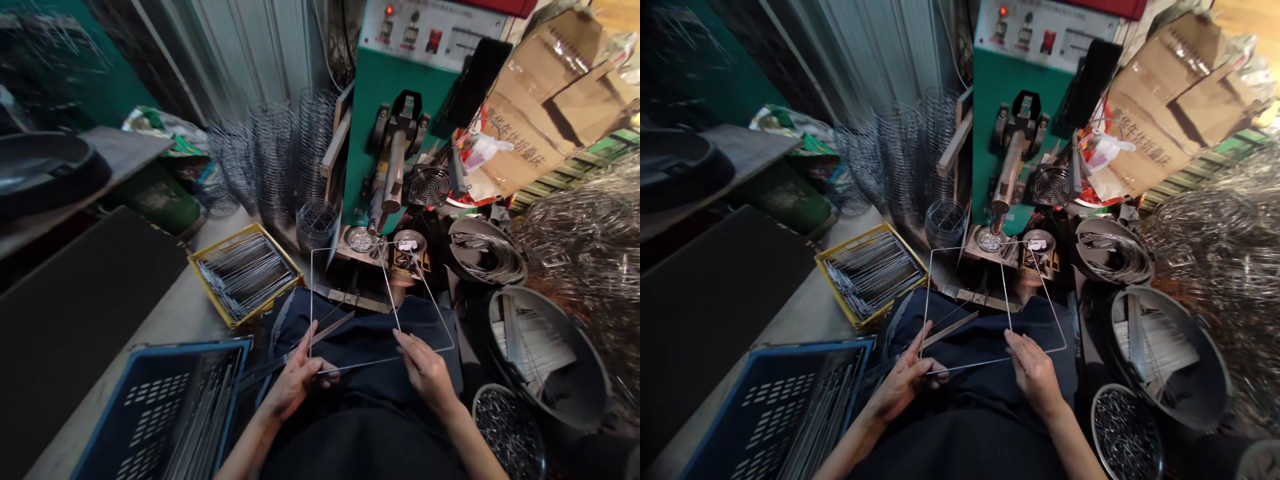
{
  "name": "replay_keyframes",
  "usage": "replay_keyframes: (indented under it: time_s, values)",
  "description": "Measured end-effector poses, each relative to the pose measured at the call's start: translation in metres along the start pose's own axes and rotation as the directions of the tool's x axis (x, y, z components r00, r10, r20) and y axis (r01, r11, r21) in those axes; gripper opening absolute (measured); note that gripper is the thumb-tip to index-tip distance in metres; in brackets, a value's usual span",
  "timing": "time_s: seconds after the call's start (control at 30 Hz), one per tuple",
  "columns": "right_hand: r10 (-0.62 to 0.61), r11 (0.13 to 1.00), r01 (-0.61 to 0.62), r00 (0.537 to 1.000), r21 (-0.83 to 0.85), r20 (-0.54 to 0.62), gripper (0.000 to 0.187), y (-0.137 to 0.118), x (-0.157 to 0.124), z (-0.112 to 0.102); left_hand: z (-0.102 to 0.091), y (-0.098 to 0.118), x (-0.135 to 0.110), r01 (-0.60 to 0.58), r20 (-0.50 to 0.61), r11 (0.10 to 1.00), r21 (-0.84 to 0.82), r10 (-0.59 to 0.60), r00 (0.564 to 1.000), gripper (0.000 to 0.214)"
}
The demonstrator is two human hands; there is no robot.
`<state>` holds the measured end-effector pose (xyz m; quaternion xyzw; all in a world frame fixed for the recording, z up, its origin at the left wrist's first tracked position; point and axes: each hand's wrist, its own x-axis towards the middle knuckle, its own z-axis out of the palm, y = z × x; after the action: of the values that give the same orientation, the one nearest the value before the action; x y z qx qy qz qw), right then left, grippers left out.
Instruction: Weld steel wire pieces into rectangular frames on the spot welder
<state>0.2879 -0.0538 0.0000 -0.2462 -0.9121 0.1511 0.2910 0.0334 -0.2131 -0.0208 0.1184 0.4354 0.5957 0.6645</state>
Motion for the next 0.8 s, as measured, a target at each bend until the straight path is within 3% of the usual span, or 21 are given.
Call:
replay_keyframes:
  time_s: [0.8]
  values:
    - [-0.005,1.0,0.005,1.0,-0.01,-0.025,0.057,0.0001,-0.002,0.0014,-0.0004,0.0016,-0.0007,-0.004,-0.022,0.999,0.049,0.005,1.0,0.094]
